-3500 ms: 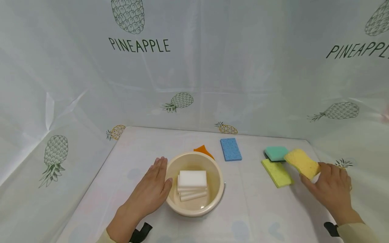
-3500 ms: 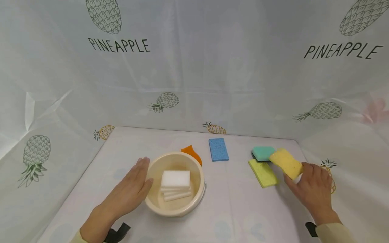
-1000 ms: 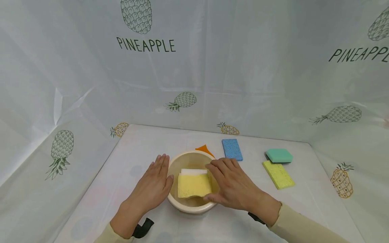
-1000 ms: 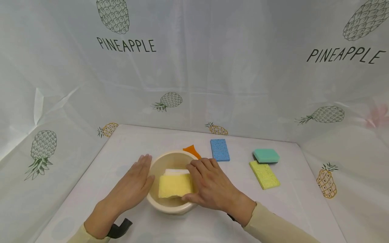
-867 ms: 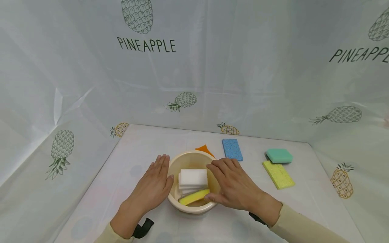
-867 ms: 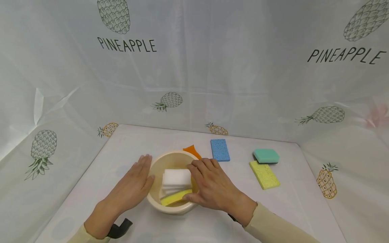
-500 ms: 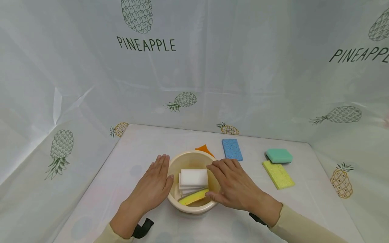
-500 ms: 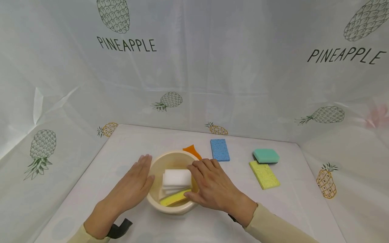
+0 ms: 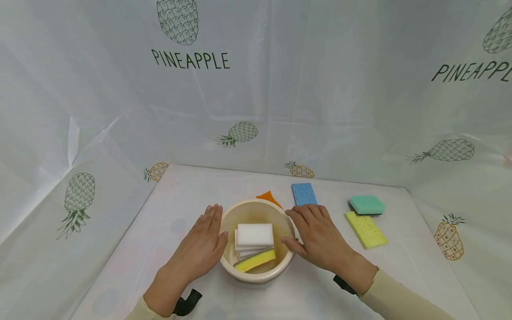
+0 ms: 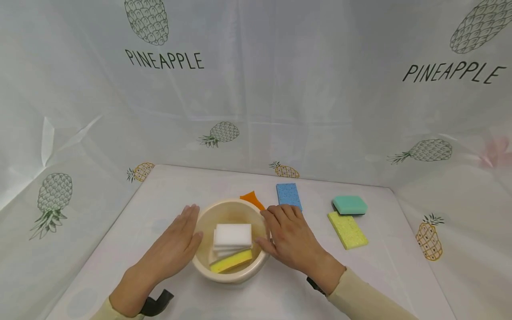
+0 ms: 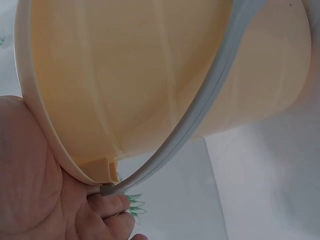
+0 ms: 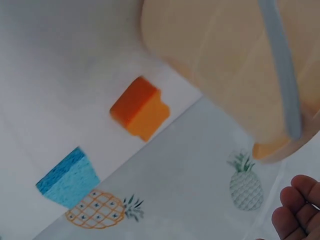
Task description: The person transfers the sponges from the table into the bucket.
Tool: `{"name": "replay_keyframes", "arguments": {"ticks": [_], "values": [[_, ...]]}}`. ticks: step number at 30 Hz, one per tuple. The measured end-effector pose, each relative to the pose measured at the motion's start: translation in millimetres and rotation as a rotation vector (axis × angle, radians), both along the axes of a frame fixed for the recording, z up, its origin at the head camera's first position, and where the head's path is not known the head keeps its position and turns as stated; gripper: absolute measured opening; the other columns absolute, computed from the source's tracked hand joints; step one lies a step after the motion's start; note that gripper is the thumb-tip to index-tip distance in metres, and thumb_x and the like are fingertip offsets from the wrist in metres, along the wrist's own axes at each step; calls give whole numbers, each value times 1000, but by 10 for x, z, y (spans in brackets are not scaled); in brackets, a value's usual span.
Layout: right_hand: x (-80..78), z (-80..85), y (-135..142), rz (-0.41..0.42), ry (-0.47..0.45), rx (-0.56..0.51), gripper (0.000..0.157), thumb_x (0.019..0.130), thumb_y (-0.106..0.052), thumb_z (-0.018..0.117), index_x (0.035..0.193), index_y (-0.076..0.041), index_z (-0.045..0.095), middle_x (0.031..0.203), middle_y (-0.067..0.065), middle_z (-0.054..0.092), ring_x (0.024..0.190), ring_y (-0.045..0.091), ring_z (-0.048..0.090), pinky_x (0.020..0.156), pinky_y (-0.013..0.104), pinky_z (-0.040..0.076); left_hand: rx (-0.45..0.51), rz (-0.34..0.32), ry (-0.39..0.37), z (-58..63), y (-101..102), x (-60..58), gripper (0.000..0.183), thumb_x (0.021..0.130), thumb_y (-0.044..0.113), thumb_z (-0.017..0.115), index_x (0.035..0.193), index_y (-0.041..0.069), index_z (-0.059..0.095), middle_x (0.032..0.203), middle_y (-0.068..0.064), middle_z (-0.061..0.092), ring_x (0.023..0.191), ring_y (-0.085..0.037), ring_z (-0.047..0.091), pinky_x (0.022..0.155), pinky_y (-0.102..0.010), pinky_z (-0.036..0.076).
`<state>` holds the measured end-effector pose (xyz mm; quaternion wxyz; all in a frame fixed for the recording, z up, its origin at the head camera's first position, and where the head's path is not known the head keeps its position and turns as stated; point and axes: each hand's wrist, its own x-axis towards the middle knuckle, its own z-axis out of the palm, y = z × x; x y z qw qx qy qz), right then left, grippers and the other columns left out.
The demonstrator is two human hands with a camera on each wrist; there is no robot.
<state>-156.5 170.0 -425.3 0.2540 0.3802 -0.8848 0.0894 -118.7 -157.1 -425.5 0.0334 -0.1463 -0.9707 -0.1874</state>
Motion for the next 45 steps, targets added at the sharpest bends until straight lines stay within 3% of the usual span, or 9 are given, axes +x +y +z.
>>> {"name": "replay_keyframes", "arguments": {"ticks": [8, 15, 22, 26, 31, 45], "values": [[-171, -73, 314, -144, 43, -42, 73, 108, -65, 36, 130, 0, 62, 121, 18, 64, 111, 40, 56, 90, 56, 46, 10, -1, -1, -15, -19, 7, 67, 112, 31, 47, 163, -8, 26, 171, -24, 27, 161, -38, 22, 129, -56, 27], [-290, -367, 780, -315, 70, -6, 82, 108, -67, 30, 126, 6, 61, 117, 24, 64, 107, 46, 58, 85, 61, 47, 12, 0, -1, -16, -15, 2, 67, 112, 31, 46, 163, -7, 27, 171, -24, 28, 161, -38, 22, 129, -56, 27], [-303, -607, 1293, -412, 67, 9, 91, 105, -71, 22, 125, 10, 58, 116, 26, 62, 108, 49, 57, 83, 63, 45, 10, -2, 1, -9, -4, 5, 67, 112, 31, 47, 163, -8, 27, 170, -26, 29, 161, -38, 23, 129, -56, 27], [-271, -669, 1508, -465, 40, 37, 78, 103, -64, 40, 124, 9, 58, 115, 26, 63, 107, 49, 57, 83, 65, 46, 8, -3, 1, -3, -8, 8, 67, 112, 31, 47, 163, -8, 27, 170, -25, 29, 161, -38, 23, 129, -56, 27], [-209, -740, 1698, -522, -10, 90, 66, 89, -44, 71, 124, 9, 56, 116, 28, 62, 107, 49, 56, 83, 66, 45, 2, 1, 1, -12, -8, 0, 67, 112, 31, 47, 163, -8, 27, 170, -25, 29, 161, -38, 24, 129, -55, 27], [-72, -1015, 2049, -652, -132, 155, 69, 85, -42, 79, 118, 13, 53, 110, 32, 59, 103, 50, 54, 81, 67, 43, 9, 1, 1, 6, -7, 8, 67, 112, 31, 47, 163, -8, 28, 170, -25, 29, 161, -38, 23, 129, -56, 27]]}}
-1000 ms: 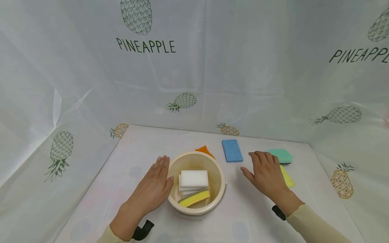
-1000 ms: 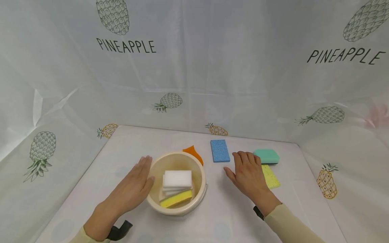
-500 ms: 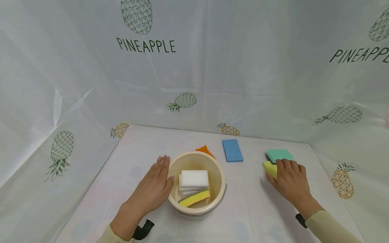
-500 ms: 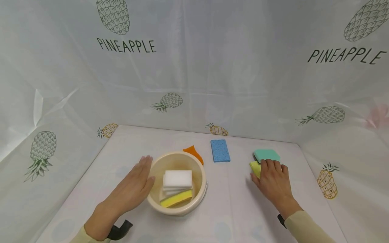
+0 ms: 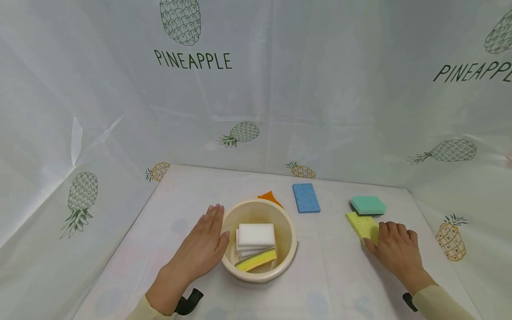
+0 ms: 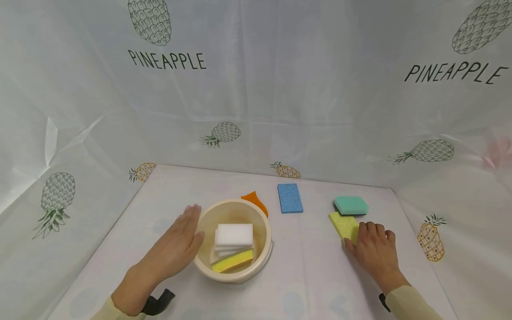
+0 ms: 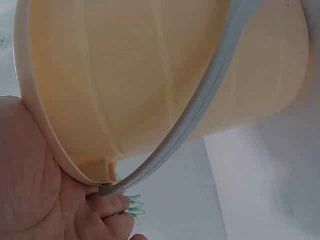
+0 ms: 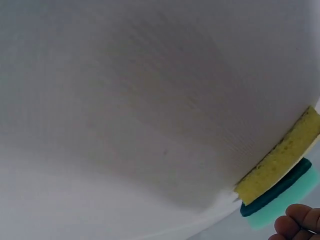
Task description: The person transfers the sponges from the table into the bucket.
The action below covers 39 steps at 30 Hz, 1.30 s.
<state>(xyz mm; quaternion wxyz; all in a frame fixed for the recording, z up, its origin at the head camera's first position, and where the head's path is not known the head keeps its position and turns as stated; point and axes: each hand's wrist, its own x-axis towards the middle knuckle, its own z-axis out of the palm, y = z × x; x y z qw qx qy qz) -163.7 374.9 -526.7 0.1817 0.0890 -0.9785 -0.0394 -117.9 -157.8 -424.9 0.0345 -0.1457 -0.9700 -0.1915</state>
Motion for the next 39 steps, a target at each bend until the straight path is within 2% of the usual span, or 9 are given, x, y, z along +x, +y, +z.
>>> {"name": "replay_keyframes", "arguments": {"ticks": [3, 11, 21, 27, 34, 37, 39], "values": [[5, -38, 17, -20, -20, -8, 71, 86, -47, 79, 116, 12, 54, 108, 32, 59, 100, 50, 55, 78, 65, 43, -3, -1, 0, -1, -1, -4, 67, 112, 30, 47, 163, -8, 28, 170, -25, 29, 161, -37, 23, 129, -56, 27], [8, -104, 46, -114, -132, -49, 75, 89, -64, 71, 94, 8, 51, 94, 28, 56, 90, 47, 52, 70, 60, 39, -3, 1, -6, -16, 0, -9, 68, 111, 30, 48, 163, -7, 27, 171, -24, 29, 162, -37, 21, 129, -56, 27], [-4, -106, 70, -143, -221, -48, 86, 94, -69, 63, 106, 16, 56, 95, 28, 58, 91, 46, 53, 72, 61, 40, 8, 3, -12, -21, -1, -11, 67, 112, 31, 47, 163, -7, 27, 171, -24, 28, 162, -37, 21, 129, -56, 27], [-18, -63, 70, -175, -284, -78, 86, 94, -72, 59, 101, 14, 55, 89, 24, 55, 88, 45, 52, 71, 59, 39, 13, 1, -6, -23, -2, -9, 67, 112, 31, 48, 163, -7, 27, 170, -24, 30, 161, -38, 23, 129, -56, 27], [-21, 23, 167, -174, -231, -56, 81, 85, -60, 73, 106, 15, 51, 97, 32, 53, 94, 50, 48, 76, 64, 38, 8, 0, -14, -26, 1, -17, 67, 112, 31, 47, 164, -7, 26, 171, -24, 28, 161, -38, 23, 130, -55, 26], [-5, 53, 240, -133, -187, -20, 81, 82, -56, 77, 111, 14, 50, 103, 34, 53, 96, 50, 48, 78, 65, 38, 7, -1, -19, -19, -3, -10, 68, 112, 31, 47, 164, -7, 25, 171, -23, 27, 161, -38, 22, 130, -55, 26], [13, 70, 295, -74, -139, 16, 82, 79, -56, 81, 114, 12, 51, 105, 33, 54, 97, 49, 49, 78, 64, 39, 6, -1, -21, -17, -6, -9, 68, 112, 31, 46, 164, -7, 25, 172, -24, 27, 162, -38, 21, 130, -55, 26]]}}
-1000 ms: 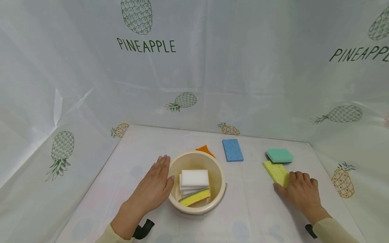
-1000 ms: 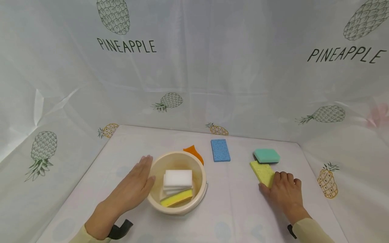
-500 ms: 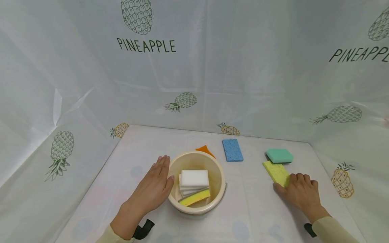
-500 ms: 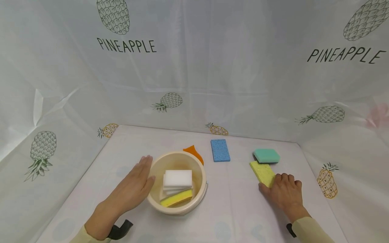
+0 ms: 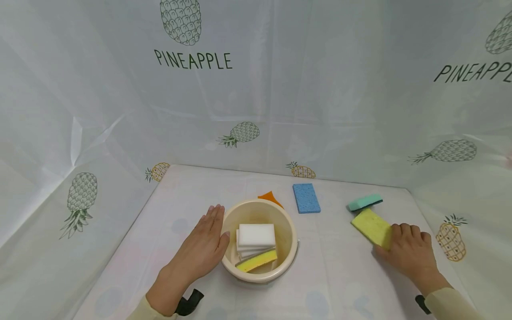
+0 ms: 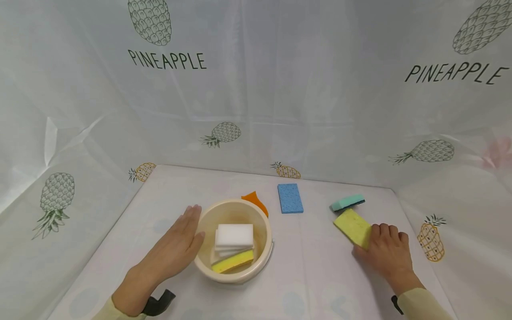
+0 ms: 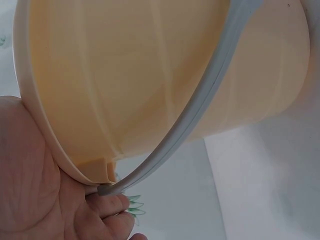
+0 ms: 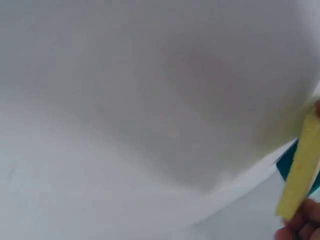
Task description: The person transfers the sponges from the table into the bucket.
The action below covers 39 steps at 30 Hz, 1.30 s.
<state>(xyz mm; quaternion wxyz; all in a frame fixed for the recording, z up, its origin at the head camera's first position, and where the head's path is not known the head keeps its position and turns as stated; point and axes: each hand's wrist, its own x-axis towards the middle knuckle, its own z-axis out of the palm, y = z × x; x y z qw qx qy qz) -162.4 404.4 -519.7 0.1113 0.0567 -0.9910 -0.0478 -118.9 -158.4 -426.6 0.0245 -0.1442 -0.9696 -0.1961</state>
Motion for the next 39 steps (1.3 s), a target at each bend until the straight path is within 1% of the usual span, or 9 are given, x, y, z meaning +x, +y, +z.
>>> {"name": "replay_keyframes", "arguments": {"ticks": [3, 6, 9, 14, 16, 22, 24, 31, 39], "values": [[31, 25, 87, 108, 87, 49, 91, 83, -70, 73, 119, 10, 50, 108, 31, 55, 100, 48, 50, 78, 64, 41, 1, -1, 1, -1, 1, -1, 68, 112, 31, 47, 164, -7, 25, 171, -24, 28, 162, -37, 21, 130, -55, 26], [39, 46, 141, 185, 184, 74, 103, 91, -89, 37, 120, 9, 50, 111, 31, 56, 103, 50, 51, 78, 65, 42, -3, -1, -2, 3, 0, 2, 68, 112, 31, 47, 164, -7, 25, 171, -24, 27, 162, -37, 20, 130, -55, 25], [34, 76, 152, 230, 256, 67, 111, 92, -88, 6, 121, 10, 50, 113, 31, 58, 105, 51, 52, 79, 66, 43, -7, -1, -4, 6, -1, 5, 68, 112, 31, 46, 164, -7, 24, 172, -23, 27, 162, -37, 20, 130, -55, 26], [43, 185, 43, 250, 245, 13, 94, 89, -80, 50, 124, 7, 52, 118, 29, 59, 110, 50, 52, 85, 67, 43, -8, -2, 10, 11, 1, 7, 67, 112, 30, 47, 163, -7, 26, 171, -24, 29, 161, -38, 23, 129, -56, 27], [41, 233, -37, 257, 234, 0, 90, 86, -75, 58, 125, 6, 53, 120, 28, 58, 112, 49, 52, 87, 67, 42, -9, -2, 17, 12, 3, 4, 67, 112, 30, 47, 163, -8, 27, 171, -24, 29, 161, -39, 24, 129, -56, 27], [-2, 354, -316, 328, 297, -2, 101, 94, -84, 24, 123, 6, 56, 115, 27, 61, 108, 49, 54, 83, 64, 44, -17, -6, 20, 10, 8, -6, 67, 112, 30, 47, 163, -8, 27, 170, -25, 29, 161, -39, 24, 129, -56, 27], [-23, 408, -425, 356, 325, -4, 99, 95, -82, 20, 121, 7, 57, 112, 26, 62, 106, 49, 55, 82, 62, 44, -24, -9, 23, 12, 8, -9, 67, 112, 31, 47, 163, -8, 27, 170, -25, 29, 161, -39, 24, 129, -56, 27], [-112, 676, -881, 444, 371, -23, 89, 96, -74, 27, 120, 7, 57, 109, 25, 61, 100, 46, 55, 77, 59, 44, -53, -18, 41, 41, -11, -6, 66, 112, 32, 47, 162, -8, 30, 169, -26, 31, 160, -40, 25, 129, -57, 28], [-184, 1028, -1418, 524, 372, -61, 76, 89, -63, 44, 120, 4, 60, 111, 22, 61, 101, 44, 54, 80, 54, 43, -126, -15, 64, 61, -17, -12, 67, 112, 35, 46, 163, -6, 31, 169, -25, 31, 161, -39, 23, 130, -58, 22]]}}
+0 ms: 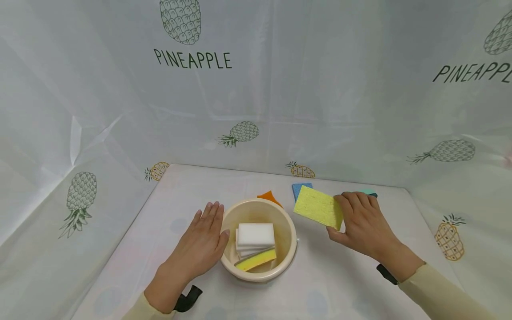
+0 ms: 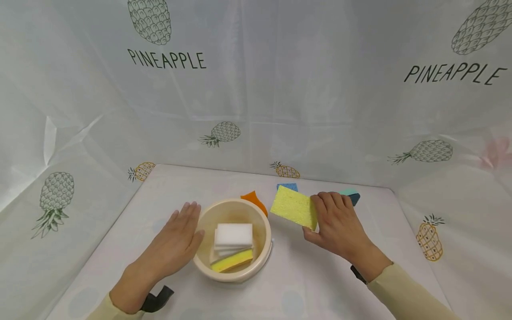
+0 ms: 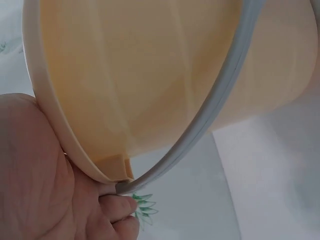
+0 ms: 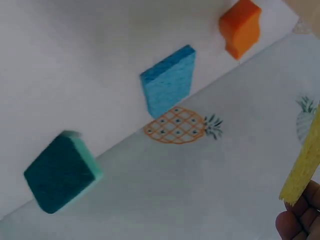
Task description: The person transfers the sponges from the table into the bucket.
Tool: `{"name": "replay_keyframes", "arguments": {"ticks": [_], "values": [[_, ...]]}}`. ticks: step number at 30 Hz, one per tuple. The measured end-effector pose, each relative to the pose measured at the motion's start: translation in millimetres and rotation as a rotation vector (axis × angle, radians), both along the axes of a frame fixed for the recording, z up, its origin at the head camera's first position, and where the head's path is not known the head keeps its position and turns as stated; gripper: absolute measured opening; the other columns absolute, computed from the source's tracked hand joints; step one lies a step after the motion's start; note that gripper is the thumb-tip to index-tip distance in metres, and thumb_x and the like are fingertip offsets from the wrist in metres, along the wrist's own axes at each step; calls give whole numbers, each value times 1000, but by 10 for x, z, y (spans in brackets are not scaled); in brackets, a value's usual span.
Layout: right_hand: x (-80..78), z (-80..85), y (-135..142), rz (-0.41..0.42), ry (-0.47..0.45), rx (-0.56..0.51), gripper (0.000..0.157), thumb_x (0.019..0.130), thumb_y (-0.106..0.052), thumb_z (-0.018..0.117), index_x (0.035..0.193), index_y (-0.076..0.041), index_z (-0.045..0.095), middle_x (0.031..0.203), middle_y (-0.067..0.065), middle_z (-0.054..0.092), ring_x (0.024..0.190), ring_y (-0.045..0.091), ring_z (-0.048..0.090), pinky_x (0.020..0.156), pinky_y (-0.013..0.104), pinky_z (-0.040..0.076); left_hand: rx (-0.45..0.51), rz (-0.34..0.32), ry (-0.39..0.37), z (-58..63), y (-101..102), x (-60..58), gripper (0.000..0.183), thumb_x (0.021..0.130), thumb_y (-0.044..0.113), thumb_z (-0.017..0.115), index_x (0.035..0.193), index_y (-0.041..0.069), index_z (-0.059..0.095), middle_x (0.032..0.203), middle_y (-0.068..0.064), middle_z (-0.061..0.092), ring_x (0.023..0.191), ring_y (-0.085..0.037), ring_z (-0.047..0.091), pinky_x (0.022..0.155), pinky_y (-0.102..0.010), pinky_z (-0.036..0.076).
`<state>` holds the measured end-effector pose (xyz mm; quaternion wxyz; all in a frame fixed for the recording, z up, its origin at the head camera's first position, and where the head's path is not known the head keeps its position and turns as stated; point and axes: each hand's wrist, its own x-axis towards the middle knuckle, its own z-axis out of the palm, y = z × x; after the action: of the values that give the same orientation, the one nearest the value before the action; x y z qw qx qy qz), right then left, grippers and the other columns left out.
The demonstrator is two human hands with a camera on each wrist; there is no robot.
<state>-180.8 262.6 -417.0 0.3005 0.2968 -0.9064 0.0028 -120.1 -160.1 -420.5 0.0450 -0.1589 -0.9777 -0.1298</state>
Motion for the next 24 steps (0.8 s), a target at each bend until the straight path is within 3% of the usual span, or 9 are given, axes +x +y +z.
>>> {"name": "replay_keyframes", "arguments": {"ticks": [7, 14, 24], "values": [[-28, 178, -369, 48, -50, -1, 69, 79, -51, 64, 123, 2, 60, 116, 20, 62, 109, 43, 55, 89, 57, 46, -45, 11, 25, 27, 17, 4, 69, 111, 38, 47, 161, -7, 33, 169, -26, 32, 160, -40, 25, 131, -61, 18], [-26, 262, -692, 72, -122, 1, 68, 79, -51, 68, 126, -1, 60, 121, 16, 60, 112, 37, 54, 94, 54, 45, -33, 20, 28, 40, -9, 6, 69, 111, 38, 48, 161, -8, 33, 168, -27, 33, 160, -40, 26, 130, -61, 18], [39, 283, -1073, 175, -199, 30, 65, 82, -53, 69, 126, -6, 62, 122, 8, 61, 114, 29, 53, 94, 47, 43, -31, -18, 30, 3, -36, -6, 69, 112, 39, 44, 162, -6, 31, 169, -24, 32, 161, -39, 24, 131, -60, 17]]}}
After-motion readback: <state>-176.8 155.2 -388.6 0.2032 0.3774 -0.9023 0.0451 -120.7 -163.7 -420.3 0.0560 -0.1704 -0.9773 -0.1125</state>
